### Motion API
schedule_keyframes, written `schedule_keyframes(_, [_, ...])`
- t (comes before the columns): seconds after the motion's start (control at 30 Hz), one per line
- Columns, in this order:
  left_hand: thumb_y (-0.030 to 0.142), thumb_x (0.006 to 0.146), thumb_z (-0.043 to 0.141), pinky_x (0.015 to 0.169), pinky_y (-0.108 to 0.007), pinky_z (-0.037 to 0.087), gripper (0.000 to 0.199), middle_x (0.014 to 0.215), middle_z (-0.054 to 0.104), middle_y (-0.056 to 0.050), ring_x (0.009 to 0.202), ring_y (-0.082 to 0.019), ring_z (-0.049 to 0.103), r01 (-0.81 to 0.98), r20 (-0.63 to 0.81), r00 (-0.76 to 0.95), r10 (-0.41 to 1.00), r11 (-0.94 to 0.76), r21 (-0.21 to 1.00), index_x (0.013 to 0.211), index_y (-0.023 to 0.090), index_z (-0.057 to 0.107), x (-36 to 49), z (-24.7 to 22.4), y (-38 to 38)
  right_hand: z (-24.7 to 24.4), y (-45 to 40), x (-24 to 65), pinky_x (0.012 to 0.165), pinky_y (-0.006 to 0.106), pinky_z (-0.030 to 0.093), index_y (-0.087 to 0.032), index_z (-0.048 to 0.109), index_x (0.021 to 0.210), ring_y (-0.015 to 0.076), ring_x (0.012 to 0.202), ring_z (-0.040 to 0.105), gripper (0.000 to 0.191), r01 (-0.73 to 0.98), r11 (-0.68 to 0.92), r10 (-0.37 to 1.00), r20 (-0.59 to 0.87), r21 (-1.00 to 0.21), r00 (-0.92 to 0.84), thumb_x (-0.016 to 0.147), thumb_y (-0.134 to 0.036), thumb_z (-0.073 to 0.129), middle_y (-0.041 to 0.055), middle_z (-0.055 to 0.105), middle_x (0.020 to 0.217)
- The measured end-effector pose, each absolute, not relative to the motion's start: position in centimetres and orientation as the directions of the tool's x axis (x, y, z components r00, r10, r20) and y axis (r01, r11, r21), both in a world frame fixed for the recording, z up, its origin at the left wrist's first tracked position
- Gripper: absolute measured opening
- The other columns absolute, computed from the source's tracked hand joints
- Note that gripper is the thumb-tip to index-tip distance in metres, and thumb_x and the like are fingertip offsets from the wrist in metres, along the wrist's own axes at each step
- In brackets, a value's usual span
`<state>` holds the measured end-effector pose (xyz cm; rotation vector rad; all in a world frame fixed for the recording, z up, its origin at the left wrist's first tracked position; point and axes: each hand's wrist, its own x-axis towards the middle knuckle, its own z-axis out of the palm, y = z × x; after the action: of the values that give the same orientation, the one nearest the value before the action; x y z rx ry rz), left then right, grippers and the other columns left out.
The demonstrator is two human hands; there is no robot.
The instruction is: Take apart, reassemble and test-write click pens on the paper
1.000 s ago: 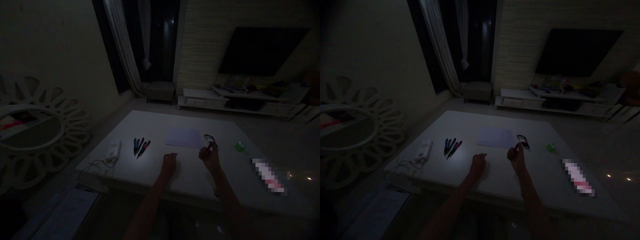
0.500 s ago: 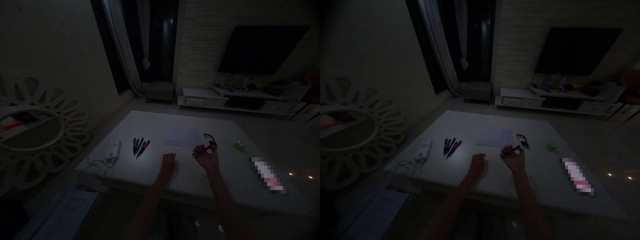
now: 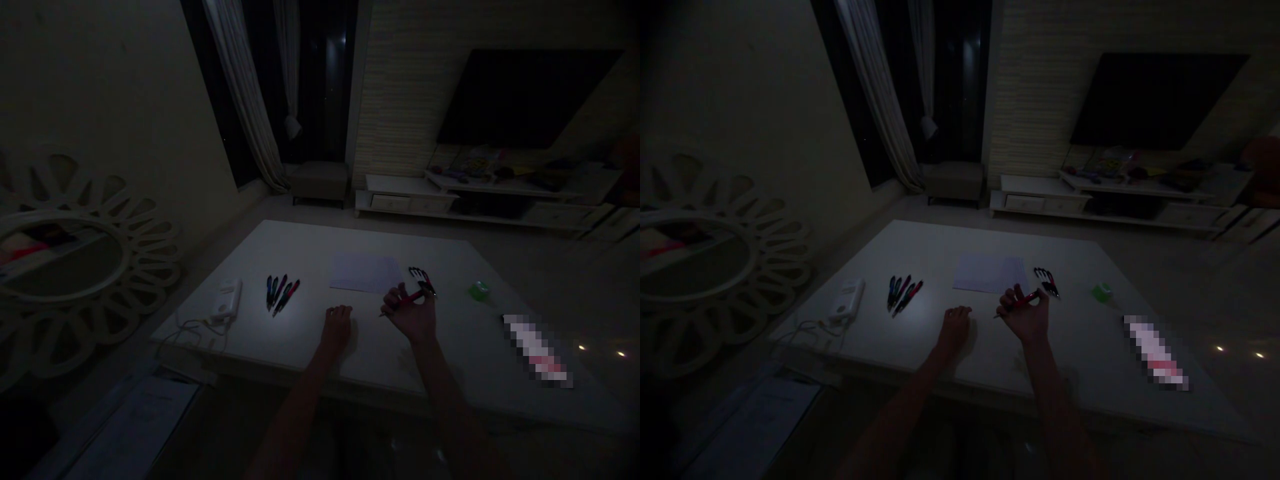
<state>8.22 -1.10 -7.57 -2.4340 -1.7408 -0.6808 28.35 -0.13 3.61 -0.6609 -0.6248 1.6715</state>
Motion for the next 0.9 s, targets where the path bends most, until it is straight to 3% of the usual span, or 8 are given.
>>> schedule_keyframes(0.13, [0.008,0.083,0.043,0.092,-0.038,0.038,0.030,0.105,0.059,-0.006,0.098,-0.018,0.054,0.918,0.403,0.267,0.875,-0.358,0.169,0.111,0.017,0.050,8.24,-7.65,-1.10,3.87,-0.25,28.24,0.052,0.030,0.037,-0.022,0.062,0.088,0.0164,0.064,0.044,0.046,-0.817,-0.262,0.964,-0.090,-0.513,-0.252,0.075,-0.063,0.043,0.0022,0.050,0.072])
schedule_keyframes(0.23, [0.008,0.083,0.044,0.091,-0.038,0.038,0.029,0.104,0.059,-0.006,0.098,-0.018,0.055,0.922,0.394,0.263,0.881,-0.350,0.167,0.110,0.017,0.051,8.22,-7.45,-1.13,3.89,-0.27,28.12,0.052,0.029,0.037,-0.022,0.062,0.089,0.0153,0.064,0.044,0.041,-0.852,-0.286,0.956,-0.076,-0.439,-0.282,0.076,-0.058,0.047,0.0013,0.049,0.072])
schedule_keyframes(0.53, [0.011,0.085,0.044,0.092,-0.038,0.038,0.027,0.104,0.059,-0.006,0.098,-0.018,0.055,0.926,0.368,0.262,0.892,-0.340,0.164,0.110,0.017,0.051,8.30,-7.04,-1.25,4.28,-0.63,27.60,0.053,0.030,0.037,-0.023,0.065,0.089,0.0151,0.063,0.042,0.044,-0.819,-0.299,0.951,-0.076,-0.490,-0.301,0.074,-0.061,0.047,0.0002,0.047,0.069])
schedule_keyframes(0.9, [0.010,0.084,0.044,0.089,-0.036,0.040,0.027,0.102,0.058,-0.006,0.097,-0.018,0.053,0.927,0.366,0.259,0.894,-0.336,0.164,0.109,0.017,0.052,8.32,-7.06,-1.19,3.96,-0.42,27.34,0.052,0.029,0.037,-0.022,0.063,0.099,0.0149,0.062,0.042,0.049,-0.854,-0.303,0.950,-0.060,-0.423,-0.308,0.075,-0.061,0.046,0.0002,0.047,0.070])
